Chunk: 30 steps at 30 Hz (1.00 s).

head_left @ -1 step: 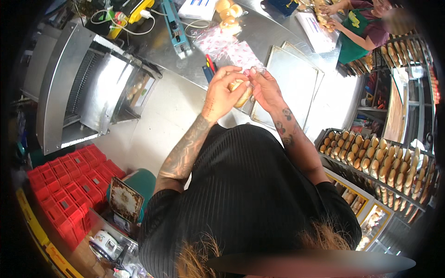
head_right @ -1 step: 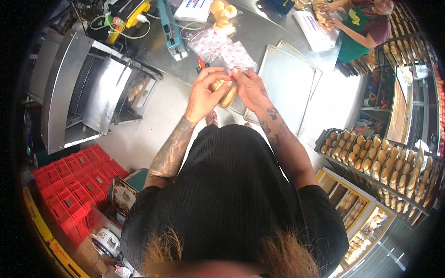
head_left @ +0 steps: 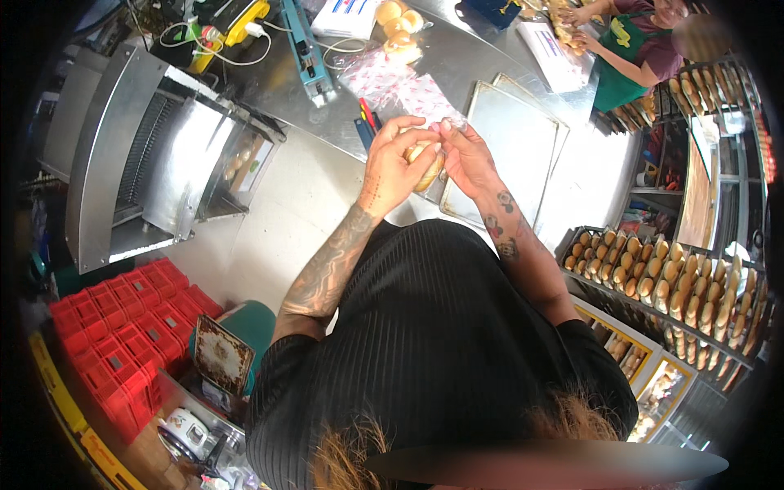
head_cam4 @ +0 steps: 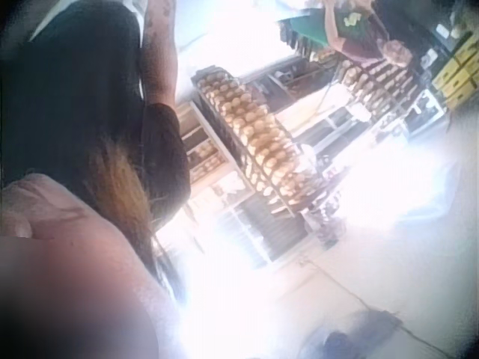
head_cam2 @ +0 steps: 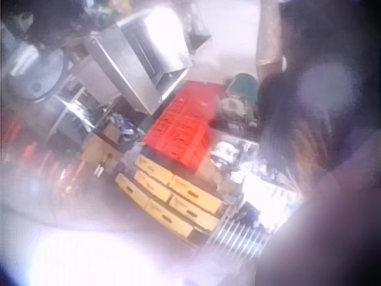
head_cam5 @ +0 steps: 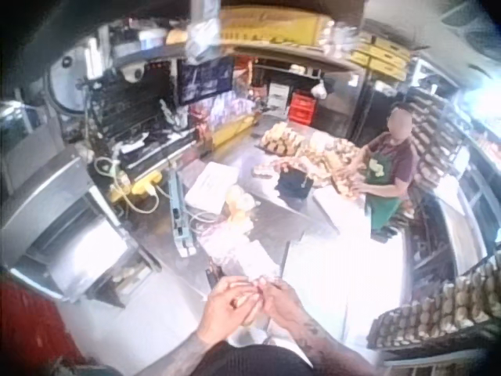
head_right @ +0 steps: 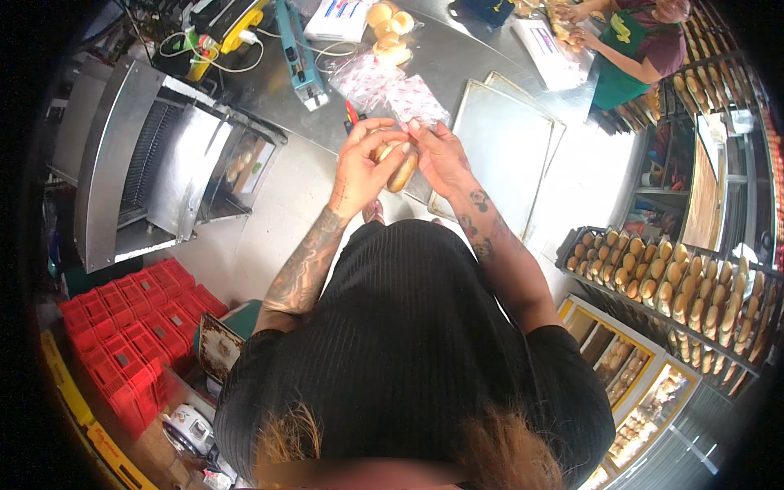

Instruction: The person repeatedly picks small buns from a metal tray, places them into clear plastic bags, and ties the bags closed. The person then briefly handles a paper document and a pen at the end of the clip.

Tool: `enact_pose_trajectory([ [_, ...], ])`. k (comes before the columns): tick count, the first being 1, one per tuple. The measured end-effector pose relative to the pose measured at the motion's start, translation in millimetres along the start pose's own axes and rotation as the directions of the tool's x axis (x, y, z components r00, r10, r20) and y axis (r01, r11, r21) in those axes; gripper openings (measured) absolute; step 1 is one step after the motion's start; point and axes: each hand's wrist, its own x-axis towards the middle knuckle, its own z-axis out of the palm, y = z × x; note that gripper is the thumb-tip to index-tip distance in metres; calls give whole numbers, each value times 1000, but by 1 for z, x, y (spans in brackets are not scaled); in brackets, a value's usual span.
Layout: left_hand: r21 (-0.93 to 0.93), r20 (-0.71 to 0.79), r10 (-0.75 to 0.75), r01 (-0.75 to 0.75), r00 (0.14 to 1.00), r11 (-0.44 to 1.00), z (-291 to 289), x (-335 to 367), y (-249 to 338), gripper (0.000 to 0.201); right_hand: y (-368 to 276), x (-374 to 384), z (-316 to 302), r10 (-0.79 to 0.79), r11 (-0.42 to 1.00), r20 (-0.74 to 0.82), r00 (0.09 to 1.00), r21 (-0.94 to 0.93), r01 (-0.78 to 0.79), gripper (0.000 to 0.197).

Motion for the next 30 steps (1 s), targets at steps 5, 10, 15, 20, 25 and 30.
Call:
enact_pose_trajectory([
  [5,-14,-110,-93,93,989,996,29,5,20,26,-17,-10,-12,-86,995,156,984,54,79,17],
  [10,-19,-158,-30,27,987,999,55,-5,29,21,-23,-26,-39,-134,990,274,952,76,117,18],
  [15,-276,127,-521,534,844,799,82,-26,19,17,-19,-38,-85,-4,800,334,942,-565,204,41],
  [20,-122,-56,-227,219,972,968,106,-63,21,26,-18,-75,-144,177,556,331,927,-811,183,76],
  [25,-24,732,-264,410,628,912,54,-98,77,29,-54,-62,-192,333,614,-43,942,-749,-250,75],
  [30,-294,905,219,164,364,942,31,-94,134,19,-39,7,-147,-96,958,136,986,-257,129,68],
])
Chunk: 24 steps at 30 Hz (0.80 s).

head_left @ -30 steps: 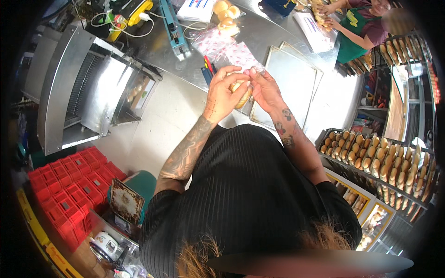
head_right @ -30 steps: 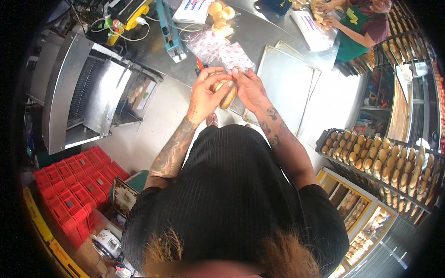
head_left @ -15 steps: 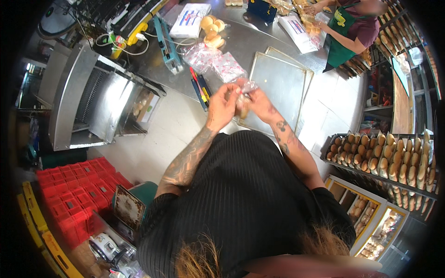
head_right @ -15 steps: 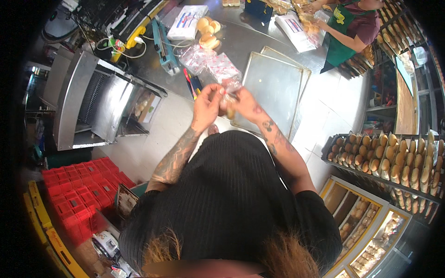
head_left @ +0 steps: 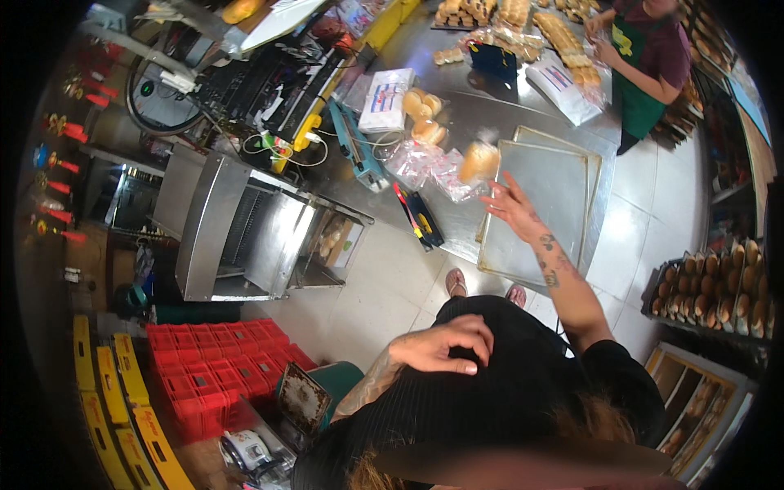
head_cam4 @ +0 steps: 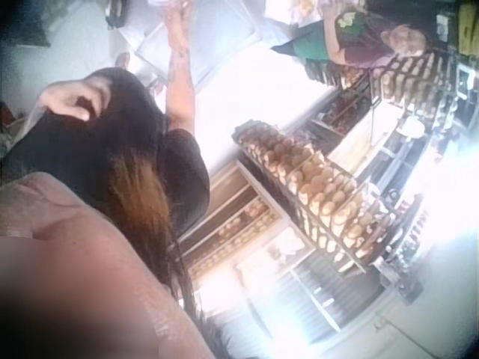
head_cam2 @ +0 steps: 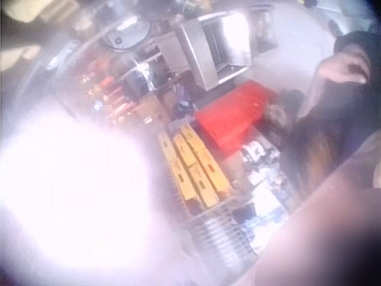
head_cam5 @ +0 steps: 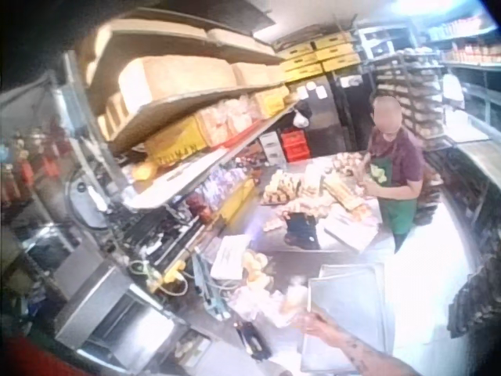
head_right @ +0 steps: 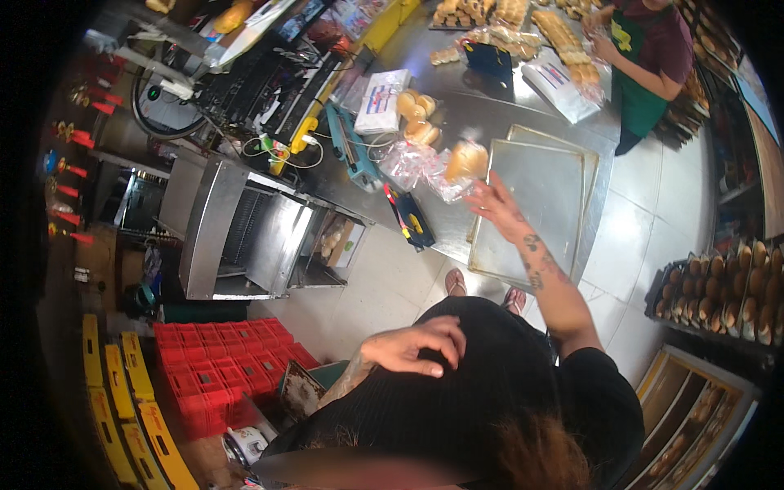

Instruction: The person repeatedly picks small buns from a metal tray, places them into clear plastic bags, and ties the bags closed. The person then briefly handles a paper document and a pen at the end of the clip.

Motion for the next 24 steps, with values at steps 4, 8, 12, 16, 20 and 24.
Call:
enact_pose_trajectory([
  [4,-307,-37,99,-106,994,946,5,9,19,29,14,21,53,74,964,311,947,-265,11,61],
  [8,12,-92,6,-5,996,1000,2,10,16,34,-12,-2,81,226,901,503,834,-433,17,48],
  [12,-219,38,-97,103,995,970,-13,-3,10,24,-132,-10,98,-107,814,468,877,-466,348,37],
  [16,-153,-83,152,-163,985,975,-29,-7,-1,23,-285,-18,149,-618,440,397,678,-540,717,28],
  [20,-181,86,56,-40,995,983,-56,-17,-20,20,-394,-1,231,-639,18,617,459,-584,811,32],
  [24,-290,120,263,-219,957,932,-78,-28,-35,25,-443,43,277,-421,-444,676,605,-735,512,45],
])
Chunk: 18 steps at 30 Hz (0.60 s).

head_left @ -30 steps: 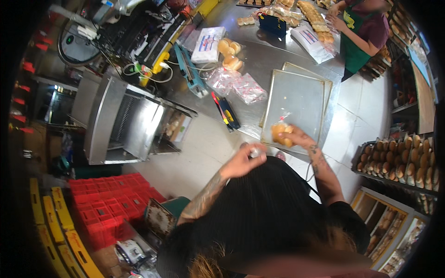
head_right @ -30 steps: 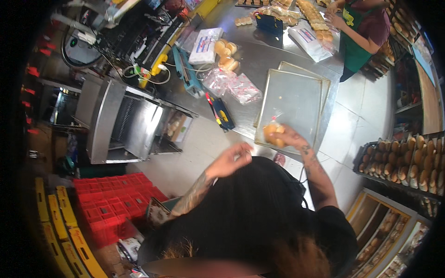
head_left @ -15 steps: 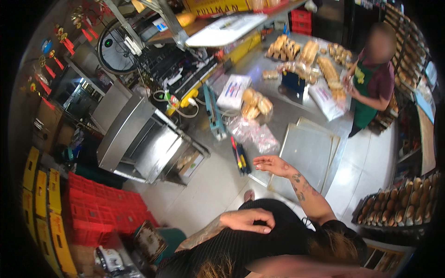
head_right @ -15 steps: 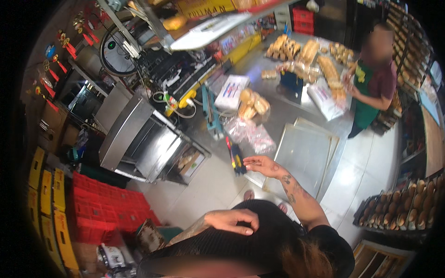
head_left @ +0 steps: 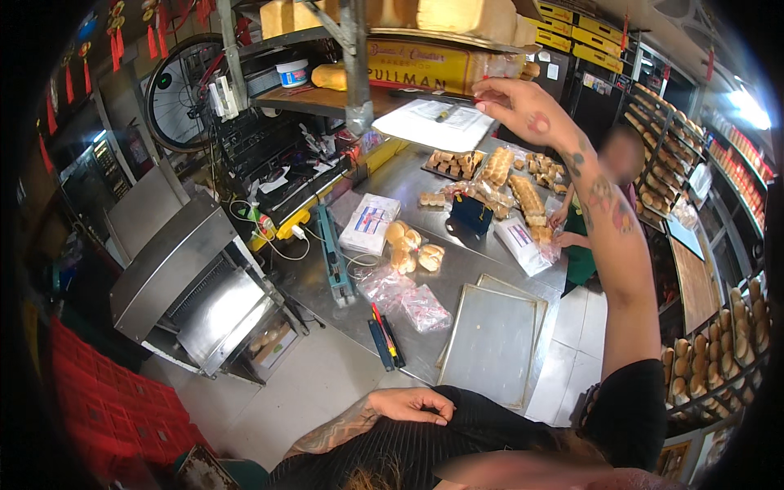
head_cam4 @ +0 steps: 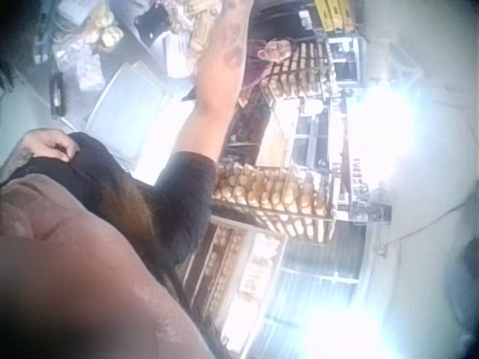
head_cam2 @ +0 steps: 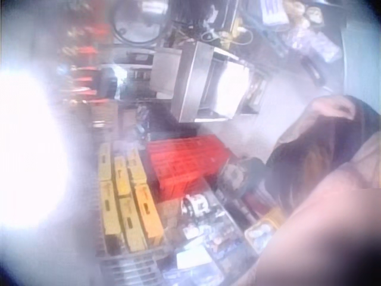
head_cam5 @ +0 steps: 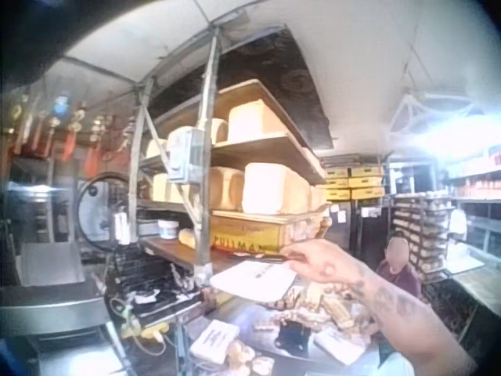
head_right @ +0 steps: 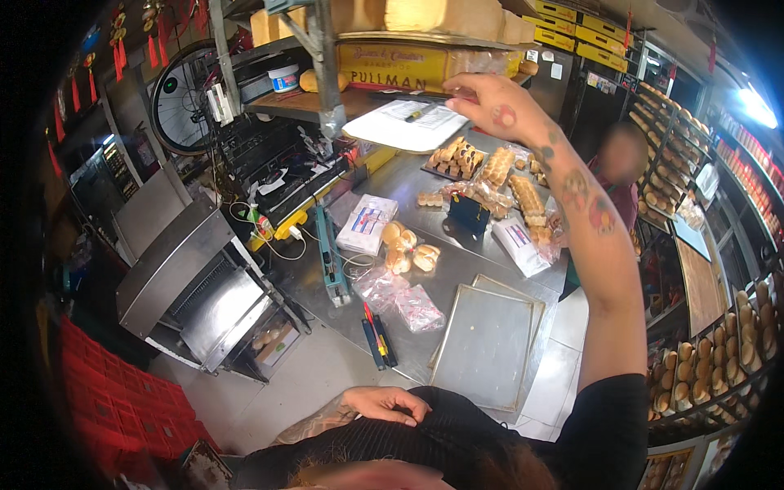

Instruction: The person repeatedly picks small buns from a metal tray, places them into clear plastic bags, and ties the bags closed. The person then briefly handles a paper document and a pen at the end of the clip.

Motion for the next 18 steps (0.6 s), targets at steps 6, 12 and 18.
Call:
enact_pose_trajectory([
  [6,106,-147,-9,25,989,994,-4,-30,-8,25,36,65,25,158,971,191,969,-208,-117,51],
  [12,-97,-50,359,-362,932,927,-18,-50,-5,20,33,85,51,129,959,321,938,201,-200,41],
  [18,109,-110,53,-41,993,993,-20,-61,8,21,16,73,36,-7,989,435,900,136,-58,45],
])
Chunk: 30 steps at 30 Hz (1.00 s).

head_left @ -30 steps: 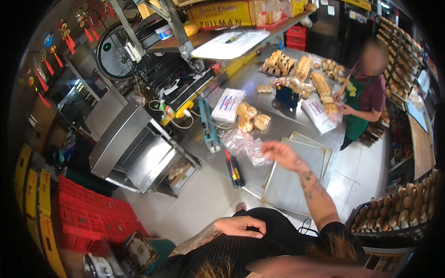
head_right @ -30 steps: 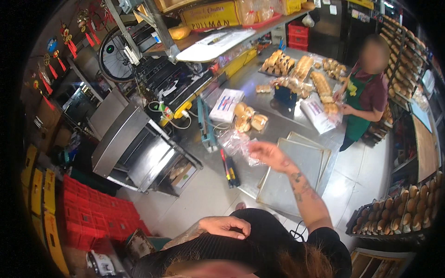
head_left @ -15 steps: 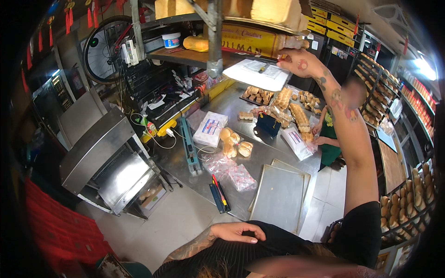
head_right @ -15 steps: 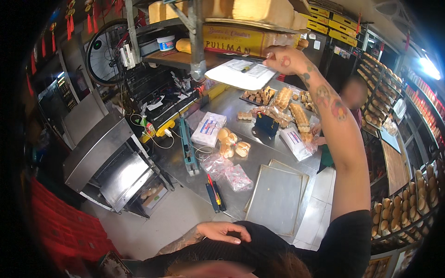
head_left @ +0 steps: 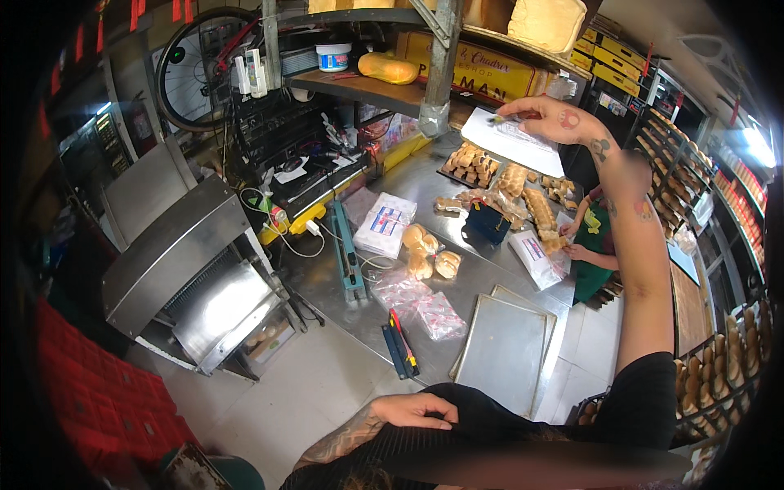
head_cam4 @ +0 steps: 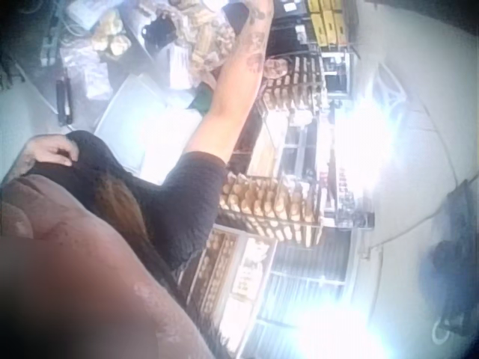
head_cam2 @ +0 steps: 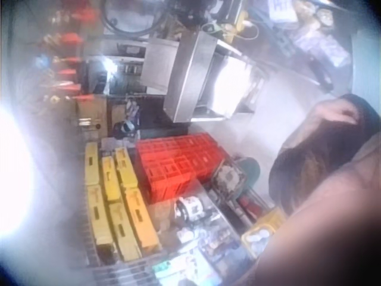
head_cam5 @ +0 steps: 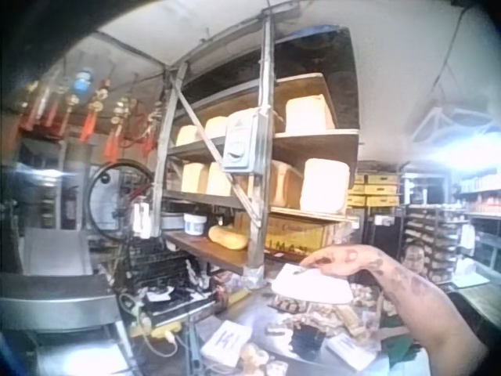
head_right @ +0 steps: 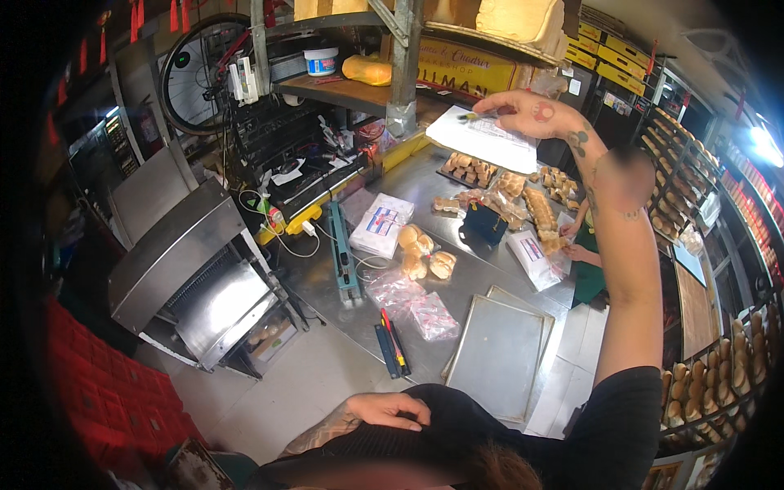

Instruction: The person repeatedly picks small buns from a metal tray, places them into clear plastic bags, and ties the bags closed. The person then briefly handles a paper document and a pen at the end of the clip.

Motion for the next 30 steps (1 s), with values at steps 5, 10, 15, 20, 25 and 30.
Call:
enact_pose_trajectory([
  [5,-260,20,200,-188,980,947,-8,-6,10,20,-5,-18,-1,-18,997,-30,999,80,20,44],
  [10,-175,109,-91,109,990,978,-12,-3,12,23,-4,-41,3,-89,996,-89,992,1,90,34],
  [15,-195,-5,-89,87,996,977,-37,0,12,28,-6,-52,2,-176,983,-101,979,-64,170,21],
  [20,-154,-531,-267,218,804,964,-39,27,14,29,-18,-64,3,-327,918,-153,933,-284,275,22],
  [25,-160,-548,-287,239,786,958,-37,44,8,30,-22,-79,22,-160,987,-400,903,-71,144,33],
  [30,-213,-487,-306,228,818,950,-19,44,-15,31,-7,-82,44,285,958,-511,811,151,-242,71],
])
